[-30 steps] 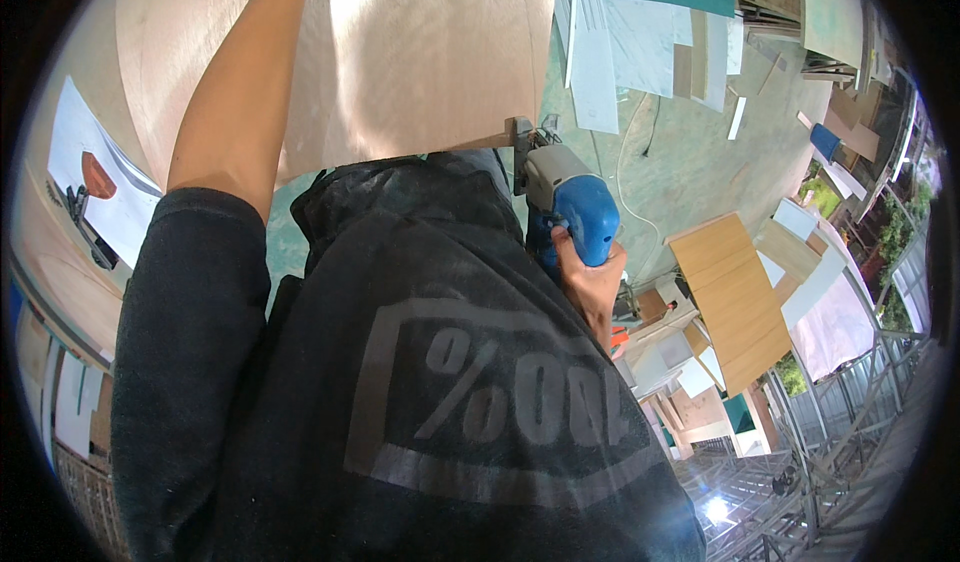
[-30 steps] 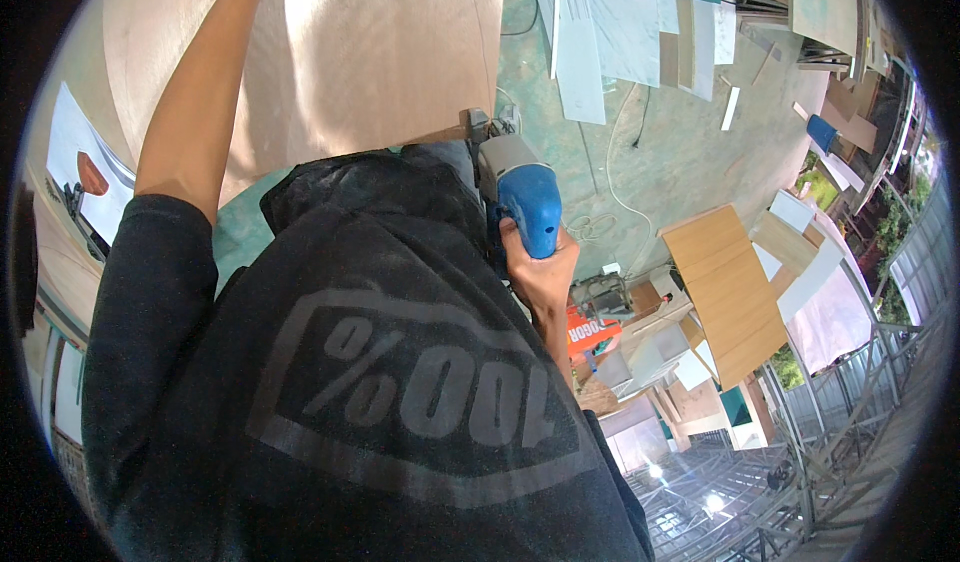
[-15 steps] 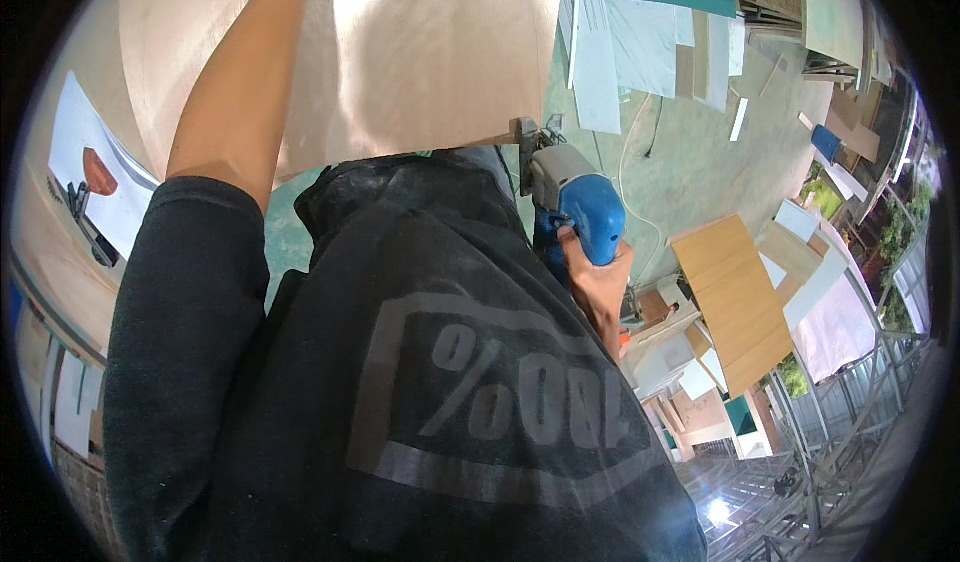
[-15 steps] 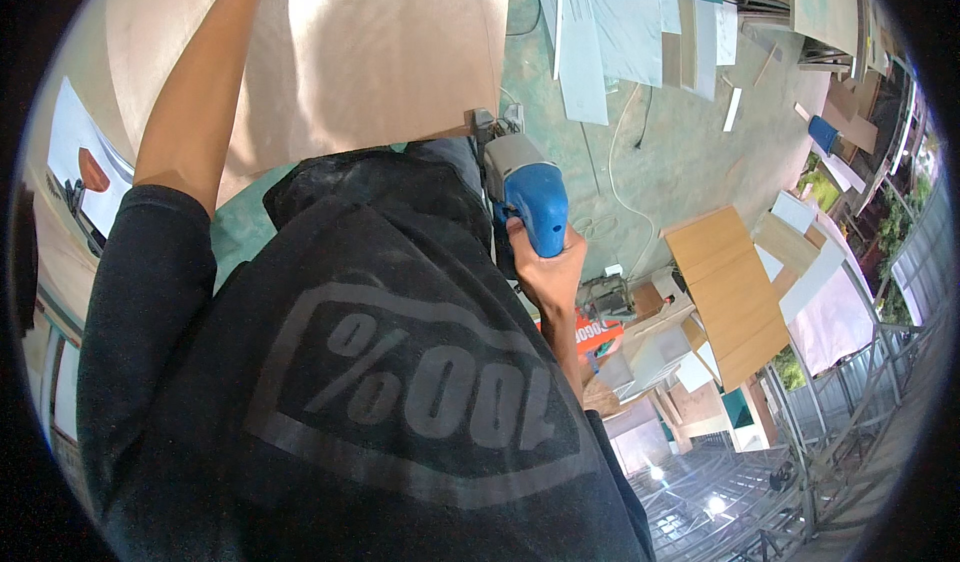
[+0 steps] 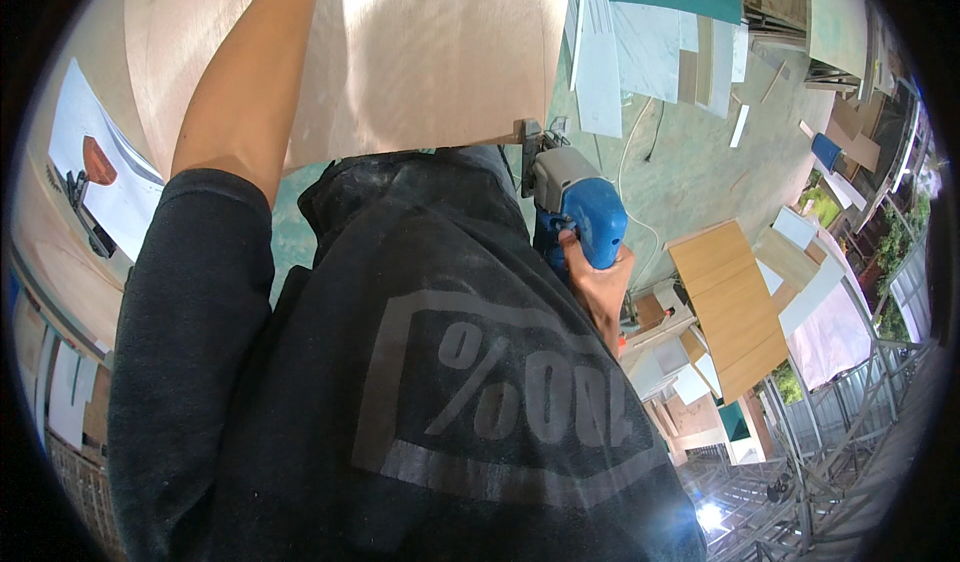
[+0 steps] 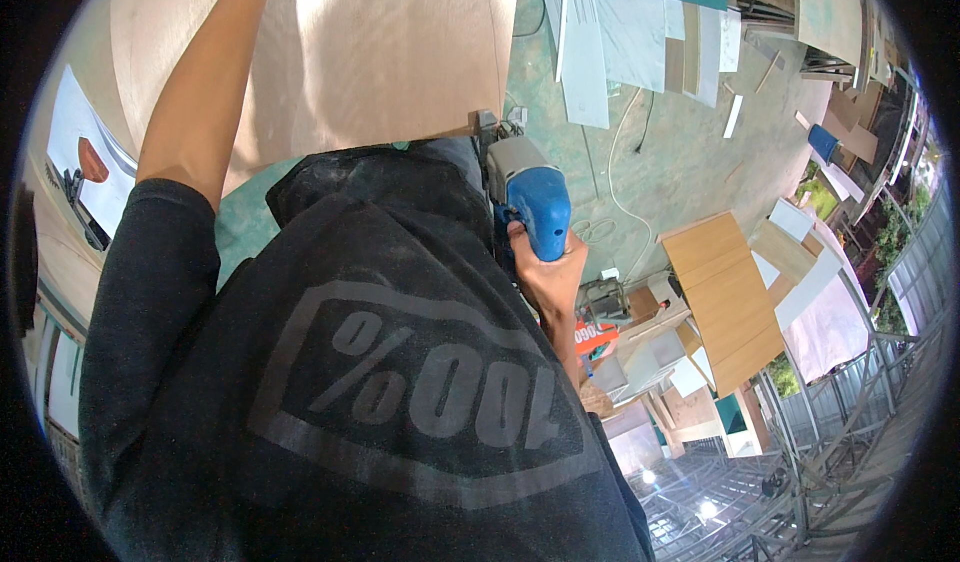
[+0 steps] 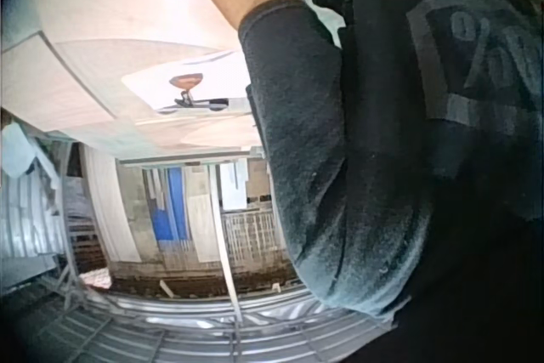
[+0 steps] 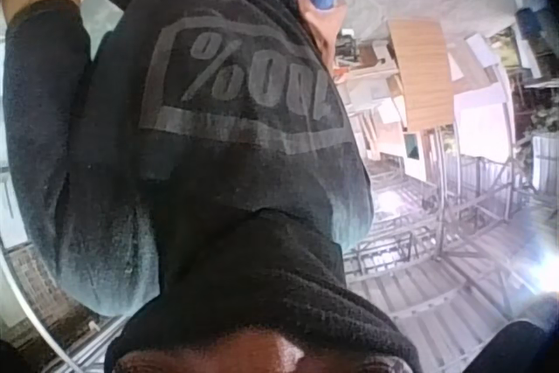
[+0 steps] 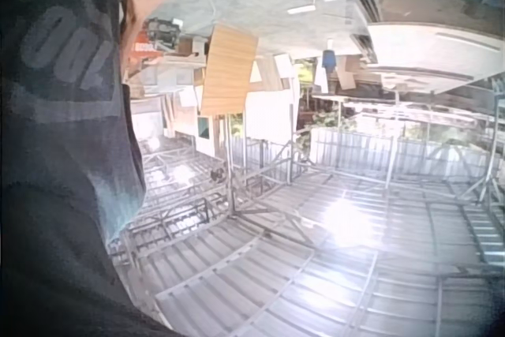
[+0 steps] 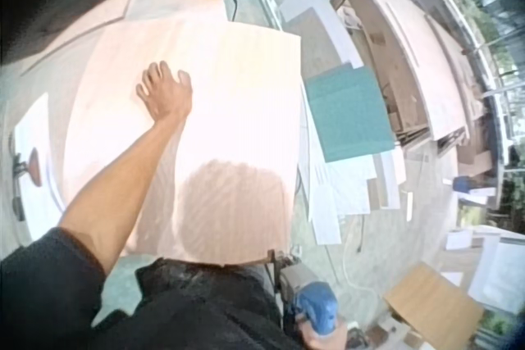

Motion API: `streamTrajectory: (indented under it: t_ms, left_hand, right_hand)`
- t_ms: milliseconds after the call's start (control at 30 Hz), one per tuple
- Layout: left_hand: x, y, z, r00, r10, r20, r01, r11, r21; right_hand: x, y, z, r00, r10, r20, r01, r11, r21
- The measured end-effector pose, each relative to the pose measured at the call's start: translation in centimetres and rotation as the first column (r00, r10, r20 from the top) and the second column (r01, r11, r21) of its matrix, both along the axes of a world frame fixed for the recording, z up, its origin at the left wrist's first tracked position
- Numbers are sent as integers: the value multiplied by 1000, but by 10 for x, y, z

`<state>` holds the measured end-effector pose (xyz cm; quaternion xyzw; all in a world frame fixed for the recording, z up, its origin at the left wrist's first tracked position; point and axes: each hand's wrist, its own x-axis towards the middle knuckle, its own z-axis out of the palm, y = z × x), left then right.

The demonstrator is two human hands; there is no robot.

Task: The person uses a jigsaw to cut a curved shape out of a piece of plywood, then lifts the cut piece and moves both sections of wood to another stack of boards.

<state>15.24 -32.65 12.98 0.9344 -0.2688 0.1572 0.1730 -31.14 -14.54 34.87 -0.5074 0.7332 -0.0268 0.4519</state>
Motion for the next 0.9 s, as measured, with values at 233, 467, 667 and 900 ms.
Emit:
streamTrajectory:
  t_ms: [233, 467, 667, 900]
  left_hand:
    - [0, 2, 3, 999, -13, -38, 14, 1000, 27]
    - [-2, -1, 0, 999, -1, -36, 1, 1000, 10]
    - [1, -2, -6, 1000, 12, -10, -12, 1000, 19]
    - [-5, 0, 8, 997, 18, -72, -14, 998, 54]
  right_hand:
    - [-5, -4, 1, 999, 28, 24, -29, 999, 38]
    - [-4, -1, -1, 999, 1, 34, -2, 1000, 29]
    - [6, -3, 8, 1000, -26, -16, 27, 997, 68]
    - [-4, -3, 2, 999, -39, -20, 41, 993, 113]
